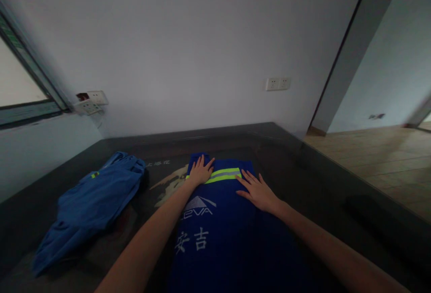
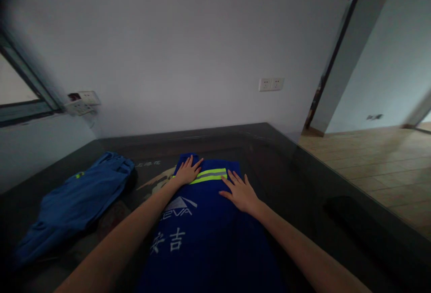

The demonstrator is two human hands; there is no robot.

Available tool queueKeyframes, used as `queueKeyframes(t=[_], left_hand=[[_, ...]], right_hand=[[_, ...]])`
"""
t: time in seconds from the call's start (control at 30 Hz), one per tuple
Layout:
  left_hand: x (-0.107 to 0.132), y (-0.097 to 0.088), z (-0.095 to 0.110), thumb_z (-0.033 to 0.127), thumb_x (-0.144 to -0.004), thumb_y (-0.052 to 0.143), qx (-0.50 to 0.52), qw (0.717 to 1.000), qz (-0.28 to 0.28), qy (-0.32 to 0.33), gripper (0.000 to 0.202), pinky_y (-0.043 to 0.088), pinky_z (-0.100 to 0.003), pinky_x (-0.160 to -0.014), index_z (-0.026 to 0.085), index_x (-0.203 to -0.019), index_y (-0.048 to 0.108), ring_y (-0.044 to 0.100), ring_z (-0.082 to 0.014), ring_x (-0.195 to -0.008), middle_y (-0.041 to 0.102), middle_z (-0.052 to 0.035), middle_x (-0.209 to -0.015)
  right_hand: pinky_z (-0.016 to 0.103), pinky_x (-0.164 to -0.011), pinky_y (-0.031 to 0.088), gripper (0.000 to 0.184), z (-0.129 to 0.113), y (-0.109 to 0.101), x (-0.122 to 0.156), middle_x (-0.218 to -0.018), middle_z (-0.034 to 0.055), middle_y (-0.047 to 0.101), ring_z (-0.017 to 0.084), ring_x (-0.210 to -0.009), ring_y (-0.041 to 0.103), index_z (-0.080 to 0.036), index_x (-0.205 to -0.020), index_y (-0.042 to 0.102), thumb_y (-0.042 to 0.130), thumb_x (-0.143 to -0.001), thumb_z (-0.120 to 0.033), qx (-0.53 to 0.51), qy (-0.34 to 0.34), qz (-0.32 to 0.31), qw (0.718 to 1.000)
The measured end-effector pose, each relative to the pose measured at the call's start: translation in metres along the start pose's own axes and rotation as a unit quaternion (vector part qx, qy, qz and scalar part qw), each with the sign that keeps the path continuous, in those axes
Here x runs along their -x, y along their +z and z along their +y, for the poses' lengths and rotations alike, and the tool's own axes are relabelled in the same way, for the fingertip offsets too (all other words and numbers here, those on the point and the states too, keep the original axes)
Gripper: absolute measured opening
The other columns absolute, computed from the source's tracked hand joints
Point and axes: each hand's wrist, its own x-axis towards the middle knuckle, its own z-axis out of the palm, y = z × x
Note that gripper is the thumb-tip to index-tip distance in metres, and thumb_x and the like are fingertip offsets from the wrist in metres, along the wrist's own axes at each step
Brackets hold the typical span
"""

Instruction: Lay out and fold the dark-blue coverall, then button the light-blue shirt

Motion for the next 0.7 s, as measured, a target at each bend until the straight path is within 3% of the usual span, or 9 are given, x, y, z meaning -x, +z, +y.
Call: queueKeyframes(t=[0.1, 0.17, 0.3, 0.37, 0.43, 0.53, 0.63, 0.7], left_hand=[[-0.003, 0.001, -0.002, 0.048, -0.094, 0.028, -0.002, 1.0, -0.02, -0.005, 0.052, 0.022, -0.054, -0.108, 0.036, -0.145, 0.025, 0.017, -0.0339, -0.14, 0.018, -0.0092, -0.155], [-0.001, 0.001, -0.002, 0.046, -0.094, 0.032, 0.013, 1.0, 0.012, 0.004, 0.052, 0.025, -0.054, -0.107, 0.033, -0.144, 0.03, 0.021, -0.0342, -0.139, 0.022, -0.0115, -0.153], [0.008, -0.009, 0.002, 0.033, -0.092, 0.041, 0.07, 0.984, 0.163, 0.03, 0.046, 0.028, -0.051, -0.107, 0.021, -0.136, 0.044, 0.037, -0.0301, -0.132, 0.038, -0.0164, -0.144], [0.017, -0.02, 0.006, 0.025, -0.09, 0.043, 0.103, 0.964, 0.241, 0.046, 0.042, 0.027, -0.05, -0.109, 0.018, -0.13, 0.049, 0.043, -0.0266, -0.126, 0.048, -0.0151, -0.135], [0.032, -0.034, 0.01, 0.019, -0.088, 0.044, 0.138, 0.948, 0.28, 0.066, 0.038, 0.029, -0.049, -0.108, 0.018, -0.124, 0.053, 0.049, -0.0243, -0.119, 0.055, -0.0124, -0.125], [0.075, -0.059, 0.013, 0.016, -0.085, 0.045, 0.188, 0.941, 0.257, 0.117, 0.031, 0.037, -0.044, -0.103, 0.018, -0.114, 0.058, 0.052, -0.0223, -0.113, 0.059, -0.0099, -0.117], [0.139, -0.084, 0.015, 0.019, -0.087, 0.045, 0.226, 0.946, 0.154, 0.174, 0.028, 0.041, -0.038, -0.099, 0.019, -0.113, 0.058, 0.055, -0.0206, -0.11, 0.061, -0.0077, -0.115], [0.188, -0.099, 0.016, 0.023, -0.09, 0.044, 0.245, 0.949, 0.083, 0.179, 0.027, 0.041, -0.036, -0.098, 0.021, -0.112, 0.058, 0.056, -0.0195, -0.109, 0.062, -0.0057, -0.113]], right_hand=[[0.063, -0.108, 0.007, 0.068, 0.007, -0.004, 0.001, -0.155, 0.009, 0.015, 0.029, -0.141, 0.013, -0.034, -0.145, 0.026, 0.019, -0.087, -0.07, 0.004, 0.014, -0.031, 0.999], [0.064, -0.107, 0.007, 0.068, 0.008, -0.004, 0.002, -0.155, 0.0085, 0.014, 0.029, -0.142, 0.011, -0.036, -0.145, 0.025, 0.017, -0.087, -0.07, 0.002, 0.015, -0.027, 1.0], [0.064, -0.107, 0.01, 0.066, 0.006, 0.0, 0.005, -0.153, 0.0094, 0.02, 0.029, -0.141, 0.015, -0.033, -0.144, 0.03, 0.017, -0.089, -0.067, 0.003, 0.005, 0.01, 1.0], [0.062, -0.108, 0.012, 0.065, 0.006, 0.002, 0.007, -0.152, 0.01, 0.026, 0.028, -0.14, 0.019, -0.029, -0.143, 0.033, 0.017, -0.091, -0.064, 0.003, 0.001, 0.039, 0.999], [0.058, -0.11, 0.014, 0.063, 0.007, 0.001, 0.009, -0.15, 0.0108, 0.031, 0.026, -0.139, 0.023, -0.026, -0.142, 0.036, 0.018, -0.093, -0.06, 0.007, -0.005, 0.077, 0.997], [0.058, -0.11, 0.015, 0.06, 0.015, -0.004, 0.013, -0.148, 0.0117, 0.034, 0.027, -0.139, 0.025, -0.022, -0.14, 0.04, 0.025, -0.093, -0.057, 0.02, -0.014, 0.118, 0.993], [0.057, -0.108, 0.024, 0.057, 0.025, -0.02, 0.025, -0.146, 0.0141, 0.038, 0.029, -0.137, 0.029, -0.019, -0.137, 0.045, 0.031, -0.093, -0.053, -0.008, 0.003, 0.153, 0.988], [0.052, -0.108, 0.03, 0.055, 0.029, -0.035, 0.042, -0.142, 0.0159, 0.043, 0.028, -0.134, 0.034, -0.016, -0.131, 0.051, 0.033, -0.093, -0.051, -0.05, 0.011, 0.186, 0.981]])
